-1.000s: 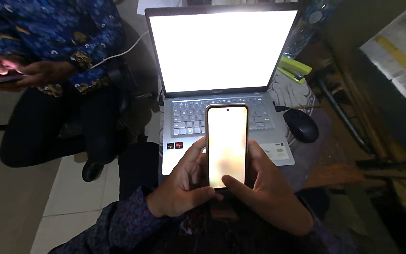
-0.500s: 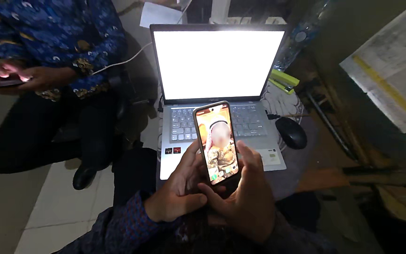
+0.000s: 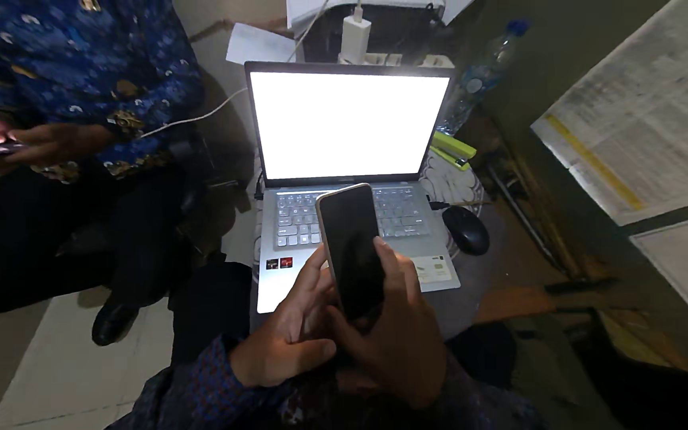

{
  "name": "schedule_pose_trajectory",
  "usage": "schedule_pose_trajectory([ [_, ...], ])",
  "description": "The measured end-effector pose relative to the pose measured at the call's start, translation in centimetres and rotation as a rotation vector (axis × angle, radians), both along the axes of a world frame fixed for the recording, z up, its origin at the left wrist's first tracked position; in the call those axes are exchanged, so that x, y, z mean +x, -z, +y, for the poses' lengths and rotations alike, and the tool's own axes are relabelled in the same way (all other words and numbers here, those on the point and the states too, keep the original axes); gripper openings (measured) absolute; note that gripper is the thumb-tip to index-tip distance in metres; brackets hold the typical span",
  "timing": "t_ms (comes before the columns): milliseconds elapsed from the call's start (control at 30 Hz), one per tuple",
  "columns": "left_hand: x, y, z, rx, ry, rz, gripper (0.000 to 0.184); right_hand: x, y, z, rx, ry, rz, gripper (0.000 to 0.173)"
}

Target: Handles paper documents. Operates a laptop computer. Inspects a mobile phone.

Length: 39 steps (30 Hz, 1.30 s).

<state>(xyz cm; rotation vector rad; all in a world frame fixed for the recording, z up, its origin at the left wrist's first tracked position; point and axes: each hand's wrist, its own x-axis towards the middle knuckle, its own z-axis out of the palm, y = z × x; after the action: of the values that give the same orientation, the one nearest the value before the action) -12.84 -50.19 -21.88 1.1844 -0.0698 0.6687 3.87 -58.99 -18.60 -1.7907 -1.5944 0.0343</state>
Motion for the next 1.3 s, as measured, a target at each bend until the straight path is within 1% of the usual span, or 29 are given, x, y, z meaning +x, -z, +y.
schedule_pose_trajectory([
  [100, 0.1, -0.1, -0.2, -0.017, 0.021, 0.004, 0.109, 0.7, -0.8, -0.1, -0.078, 0.007, 0.079, 0.101],
  [167, -0.1, -0.6, -0.5, 0.019, -0.053, 0.069, 0.099, 2.3, -1.2, -0.1, -0.089, 0.020, 0.101, 0.102],
  [233, -0.5, -1.2, -0.4, 0.162, -0.243, 0.167, 0.087, 5.1, -1.9, -0.5, -0.102, 0.051, 0.074, 0.102],
  [333, -1.6, -2.1, 1.1, 0.450, -0.682, 0.408, 0.074, 10.4, -3.8, -1.0, -0.128, 0.148, -0.022, 0.102],
  [400, -2.2, -2.4, 2.9, 0.661, -0.932, 0.723, 0.075, 14.3, -5.2, -0.6, -0.178, 0.210, -0.089, 0.104],
  [433, -2.2, -2.5, 3.8, 0.732, -0.997, 0.887, 0.079, 16.3, -5.8, 0.0, -0.214, 0.224, -0.102, 0.105],
  [500, -1.6, -2.5, 5.4, 0.776, -1.007, 1.124, 0.088, 19.8, -6.8, 1.6, -0.300, 0.233, -0.089, 0.108],
  [533, -1.1, -2.4, 5.9, 0.782, -0.990, 1.195, 0.092, 21.3, -6.9, 2.6, -0.347, 0.232, -0.078, 0.110],
  [633, 0.5, -2.2, 6.4, 0.828, -1.011, 1.309, 0.093, 24.5, -6.1, 6.0, -0.442, 0.227, -0.080, 0.110],
  [733, 1.4, -1.8, 6.6, 0.839, -1.059, 1.368, 0.088, 25.8, -4.7, 9.0, -0.526, 0.234, -0.104, 0.111],
  [900, 1.5, -1.1, 6.8, 0.859, -1.081, 1.402, 0.082, 26.3, -2.8, 11.8, -0.567, 0.209, -0.091, 0.115],
  [1033, 1.8, -1.3, 7.0, 0.890, -1.029, 1.427, 0.080, 26.2, -2.4, 12.6, -0.570, 0.188, -0.024, 0.115],
  [1200, 2.5, -1.7, 7.6, 0.922, -0.951, 1.480, 0.083, 26.8, -1.6, 13.1, -0.532, 0.177, -0.007, 0.112],
  [1300, 2.7, -1.7, 7.8, 0.945, -0.945, 1.503, 0.085, 27.3, -1.2, 13.3, -0.532, 0.175, -0.011, 0.112],
])
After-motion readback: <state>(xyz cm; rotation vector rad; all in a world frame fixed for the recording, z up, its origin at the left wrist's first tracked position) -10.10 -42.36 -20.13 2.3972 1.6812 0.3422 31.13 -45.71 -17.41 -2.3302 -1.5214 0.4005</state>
